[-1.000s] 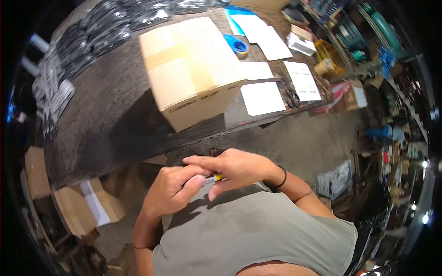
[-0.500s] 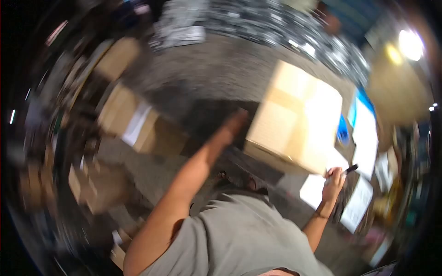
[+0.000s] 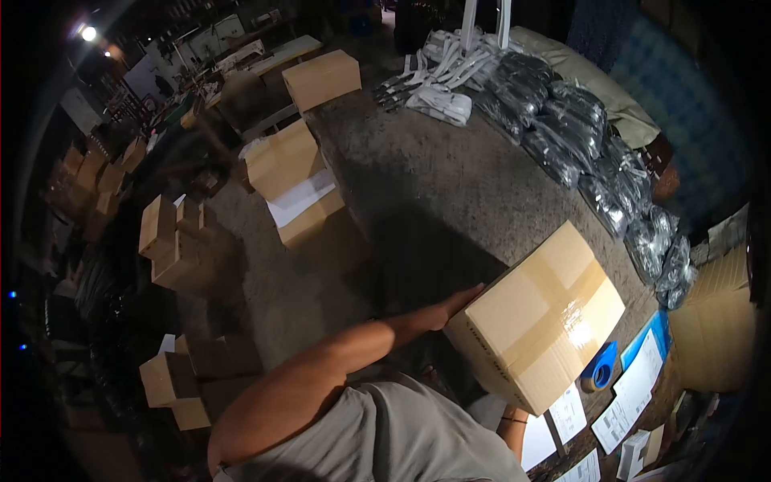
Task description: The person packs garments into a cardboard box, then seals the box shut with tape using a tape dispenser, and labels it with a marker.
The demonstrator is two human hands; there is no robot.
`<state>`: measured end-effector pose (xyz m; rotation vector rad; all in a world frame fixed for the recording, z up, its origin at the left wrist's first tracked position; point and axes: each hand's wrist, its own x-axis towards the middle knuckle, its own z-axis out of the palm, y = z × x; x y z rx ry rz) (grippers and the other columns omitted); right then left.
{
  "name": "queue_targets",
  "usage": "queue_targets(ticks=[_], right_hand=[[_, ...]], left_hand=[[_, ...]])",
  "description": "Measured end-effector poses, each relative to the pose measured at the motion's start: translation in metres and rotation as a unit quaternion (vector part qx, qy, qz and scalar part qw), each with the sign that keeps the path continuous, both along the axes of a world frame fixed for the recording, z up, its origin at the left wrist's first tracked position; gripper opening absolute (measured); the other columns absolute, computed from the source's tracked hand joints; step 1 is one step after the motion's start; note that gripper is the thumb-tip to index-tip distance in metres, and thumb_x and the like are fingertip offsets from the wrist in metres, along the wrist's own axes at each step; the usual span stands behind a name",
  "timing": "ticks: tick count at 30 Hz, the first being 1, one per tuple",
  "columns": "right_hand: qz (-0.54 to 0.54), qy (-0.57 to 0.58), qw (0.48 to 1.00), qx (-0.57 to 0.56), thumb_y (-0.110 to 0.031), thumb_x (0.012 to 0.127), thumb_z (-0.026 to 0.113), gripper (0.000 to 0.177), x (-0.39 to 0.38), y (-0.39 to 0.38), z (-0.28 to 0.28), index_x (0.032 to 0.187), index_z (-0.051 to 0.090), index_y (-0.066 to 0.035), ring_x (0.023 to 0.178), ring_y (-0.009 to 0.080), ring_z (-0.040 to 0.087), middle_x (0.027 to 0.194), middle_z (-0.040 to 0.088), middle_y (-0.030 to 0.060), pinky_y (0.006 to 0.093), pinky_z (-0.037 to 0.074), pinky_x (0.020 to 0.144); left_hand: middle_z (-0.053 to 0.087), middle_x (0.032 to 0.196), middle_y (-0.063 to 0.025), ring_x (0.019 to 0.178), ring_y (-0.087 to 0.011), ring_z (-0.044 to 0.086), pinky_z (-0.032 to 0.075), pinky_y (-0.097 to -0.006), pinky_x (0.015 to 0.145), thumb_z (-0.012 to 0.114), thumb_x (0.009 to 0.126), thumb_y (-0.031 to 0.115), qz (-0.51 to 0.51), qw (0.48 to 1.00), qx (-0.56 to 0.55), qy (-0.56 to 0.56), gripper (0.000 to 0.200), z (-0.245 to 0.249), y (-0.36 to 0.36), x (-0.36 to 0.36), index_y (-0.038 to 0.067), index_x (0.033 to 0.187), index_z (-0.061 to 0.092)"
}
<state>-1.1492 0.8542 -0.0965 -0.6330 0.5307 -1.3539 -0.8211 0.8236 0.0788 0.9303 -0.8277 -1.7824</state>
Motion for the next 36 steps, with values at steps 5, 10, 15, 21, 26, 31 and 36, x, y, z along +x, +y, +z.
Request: queue_targets(ticks=[5,10,15,21,26,31,36], right_hand=[[0.059,-0.024,0.997,-0.046,-0.038,0.098,0.044,0.052,0.073,-0.025,0.007,0.137,0.040,-0.004,0.116,0.0272,0.054,0.132,0.052,0.0143,0.0420,0.049,0.095],[0.125,-0.035,0.988,-0.087,-0.041,0.098,0.042,0.055,0.189,-0.101,0.018,0.139,0.038,-0.004,0.120,0.0294,0.052,0.137,0.048,0.0152,0.0444,0.047,0.098],[0.127,0.003,0.991,-0.034,-0.037,0.099,0.044,0.052,0.382,-0.192,0.048,0.139,0.038,-0.005,0.120,0.0268,0.052,0.138,0.048,0.0129,0.0403,0.048,0.097],[0.103,0.081,0.991,-0.035,-0.027,0.098,0.050,0.043,0.602,-0.322,0.052,0.132,0.043,-0.002,0.111,0.0210,0.055,0.124,0.054,0.0101,0.0346,0.049,0.092],[0.061,0.231,0.971,0.030,-0.029,0.098,0.052,0.045,0.694,-0.339,0.124,0.133,0.042,-0.002,0.111,0.0219,0.055,0.123,0.055,0.0105,0.0350,0.048,0.092],[0.051,0.182,0.979,0.072,-0.029,0.095,0.055,0.047,0.682,-0.333,0.086,0.133,0.042,-0.004,0.114,0.0233,0.055,0.127,0.054,0.0104,0.0376,0.048,0.091],[0.089,0.198,0.973,0.074,-0.027,0.094,0.057,0.044,0.674,-0.319,0.100,0.131,0.044,-0.006,0.110,0.0235,0.057,0.125,0.055,0.0098,0.0360,0.049,0.087]], left_hand=[[0.057,0.129,-0.0099,0.122,-0.0171,0.050,0.035,-0.0324,0.105,0.038,0.097,0.054,0.071,0.972,-0.219,0.040,0.064,-0.048,-0.025,0.075,0.003,0.134,0.049],[0.063,0.117,-0.0121,0.107,-0.0190,0.059,0.042,-0.0334,0.097,0.035,0.098,0.053,0.230,0.951,0.111,0.174,0.065,-0.075,-0.059,0.185,-0.003,0.125,0.055],[0.058,0.125,-0.0141,0.112,-0.0255,0.057,0.042,-0.0378,0.101,0.033,0.098,0.051,0.303,0.936,0.004,0.178,0.063,-0.095,-0.125,0.373,-0.002,0.129,0.050],[0.069,0.092,-0.0116,0.082,-0.0204,0.065,0.051,-0.0324,0.079,0.033,0.093,0.061,0.457,0.883,-0.026,0.106,0.072,-0.016,-0.223,0.559,-0.003,0.100,0.066],[0.066,0.099,-0.0156,0.090,-0.0228,0.062,0.047,-0.0338,0.084,0.029,0.093,0.063,0.518,0.852,-0.071,0.023,0.079,-0.021,-0.278,0.646,-0.007,0.104,0.063],[0.066,0.091,-0.0139,0.084,-0.0256,0.059,0.044,-0.0368,0.081,0.031,0.094,0.060,0.501,0.860,-0.041,-0.086,0.075,-0.046,-0.305,0.668,-0.005,0.091,0.067],[0.065,0.077,-0.0179,0.081,-0.0281,0.060,0.044,-0.0391,0.079,0.046,0.091,0.056,0.463,0.828,-0.016,-0.315,0.063,-0.037,-0.233,0.701,-0.002,0.083,0.069]])
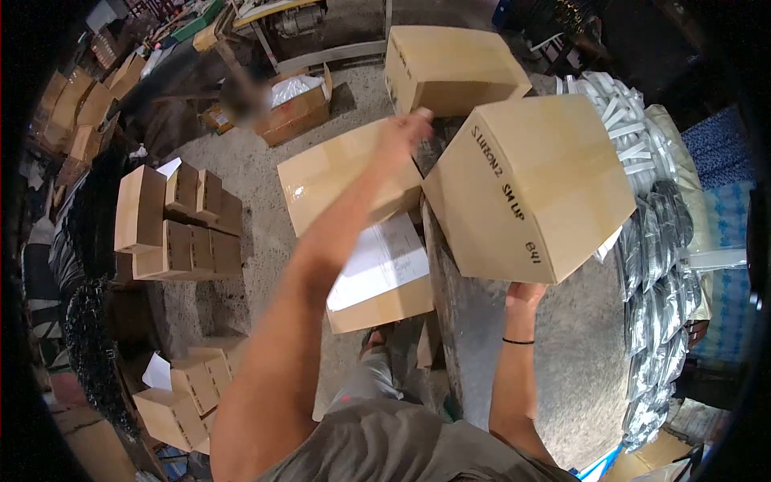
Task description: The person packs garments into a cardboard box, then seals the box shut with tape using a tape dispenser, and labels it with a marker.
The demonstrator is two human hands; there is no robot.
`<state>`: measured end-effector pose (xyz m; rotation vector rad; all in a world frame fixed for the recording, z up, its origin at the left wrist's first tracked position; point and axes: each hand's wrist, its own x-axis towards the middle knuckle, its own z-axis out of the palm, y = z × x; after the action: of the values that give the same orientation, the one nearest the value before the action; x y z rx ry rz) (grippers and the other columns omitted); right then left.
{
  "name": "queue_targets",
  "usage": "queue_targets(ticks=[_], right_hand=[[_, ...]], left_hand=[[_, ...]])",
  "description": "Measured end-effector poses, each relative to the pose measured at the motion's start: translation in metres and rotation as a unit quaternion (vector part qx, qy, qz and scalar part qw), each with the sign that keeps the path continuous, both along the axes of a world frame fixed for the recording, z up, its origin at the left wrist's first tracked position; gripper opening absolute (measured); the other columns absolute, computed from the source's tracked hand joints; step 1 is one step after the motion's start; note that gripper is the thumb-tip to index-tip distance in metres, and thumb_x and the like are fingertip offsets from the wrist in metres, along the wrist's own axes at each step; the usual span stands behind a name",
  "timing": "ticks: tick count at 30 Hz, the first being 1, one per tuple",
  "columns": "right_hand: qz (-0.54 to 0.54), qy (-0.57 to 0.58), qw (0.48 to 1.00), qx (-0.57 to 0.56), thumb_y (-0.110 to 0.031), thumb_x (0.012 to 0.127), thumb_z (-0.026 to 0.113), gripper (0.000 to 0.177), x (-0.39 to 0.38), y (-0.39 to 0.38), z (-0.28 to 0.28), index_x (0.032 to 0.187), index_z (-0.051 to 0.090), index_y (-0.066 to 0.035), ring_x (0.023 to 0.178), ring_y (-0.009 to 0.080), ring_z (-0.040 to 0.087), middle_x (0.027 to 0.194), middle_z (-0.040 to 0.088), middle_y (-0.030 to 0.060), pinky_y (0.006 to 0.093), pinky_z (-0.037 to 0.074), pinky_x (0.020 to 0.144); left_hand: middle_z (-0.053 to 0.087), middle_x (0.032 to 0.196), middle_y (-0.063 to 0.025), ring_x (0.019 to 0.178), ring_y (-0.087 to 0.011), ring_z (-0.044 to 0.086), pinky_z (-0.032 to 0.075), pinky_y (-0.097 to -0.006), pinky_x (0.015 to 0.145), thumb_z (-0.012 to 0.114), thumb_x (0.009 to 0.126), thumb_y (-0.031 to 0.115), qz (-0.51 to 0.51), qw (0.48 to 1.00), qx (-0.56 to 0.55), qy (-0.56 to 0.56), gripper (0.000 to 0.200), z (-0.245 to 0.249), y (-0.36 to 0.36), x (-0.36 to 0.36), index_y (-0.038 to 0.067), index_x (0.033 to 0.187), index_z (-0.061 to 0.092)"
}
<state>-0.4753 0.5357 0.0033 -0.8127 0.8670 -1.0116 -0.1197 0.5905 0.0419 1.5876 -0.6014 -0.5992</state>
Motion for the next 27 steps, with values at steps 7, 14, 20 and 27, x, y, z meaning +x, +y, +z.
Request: queue_targets(ticks=[7,14,20,27], right_hand=[[-0.035,0.052,0.998,0.011,-0.020,0.099,0.046,0.024,0.028,0.106,0.030,0.120,0.048,-0.008,0.109,0.0198,0.053,0.115,0.056,0.0063,0.0389,0.047,0.084],[0.019,0.218,0.961,-0.167,-0.017,0.097,0.047,0.010,0.027,0.093,-0.005,0.099,0.041,-0.009,0.082,0.0105,0.048,0.091,0.048,-0.0004,0.0373,0.048,0.078],[-0.002,0.128,0.977,-0.168,-0.020,0.097,0.050,0.016,0.017,0.082,-0.008,0.108,0.045,-0.009,0.087,0.0122,0.051,0.099,0.052,0.0014,0.0371,0.048,0.076],[-0.009,0.165,0.981,-0.102,-0.027,0.099,0.047,0.032,0.008,0.069,0.015,0.124,0.044,-0.008,0.091,0.0164,0.056,0.114,0.055,0.0059,0.0371,0.051,0.071]], left_hand=[[0.047,0.139,-0.0135,0.130,-0.0292,0.043,0.026,-0.0554,0.108,0.045,0.082,0.072,0.050,0.857,0.416,-0.300,0.082,-0.064,0.043,0.086,0.010,0.135,0.047],[0.044,0.142,-0.0141,0.133,-0.0340,0.037,0.018,-0.0622,0.108,0.051,0.076,0.075,0.029,0.820,0.404,-0.404,0.091,-0.082,0.056,0.074,0.011,0.140,0.042],[0.044,0.140,-0.0156,0.132,-0.0322,0.038,0.023,-0.0578,0.109,0.055,0.075,0.071,-0.021,0.820,0.368,-0.439,0.092,-0.093,0.068,0.081,0.007,0.139,0.041],[0.050,0.128,-0.0169,0.122,-0.0354,0.046,0.031,-0.0524,0.104,0.065,0.072,0.065,-0.136,0.825,0.311,-0.451,0.091,-0.064,0.084,0.039,0.005,0.137,0.042]])
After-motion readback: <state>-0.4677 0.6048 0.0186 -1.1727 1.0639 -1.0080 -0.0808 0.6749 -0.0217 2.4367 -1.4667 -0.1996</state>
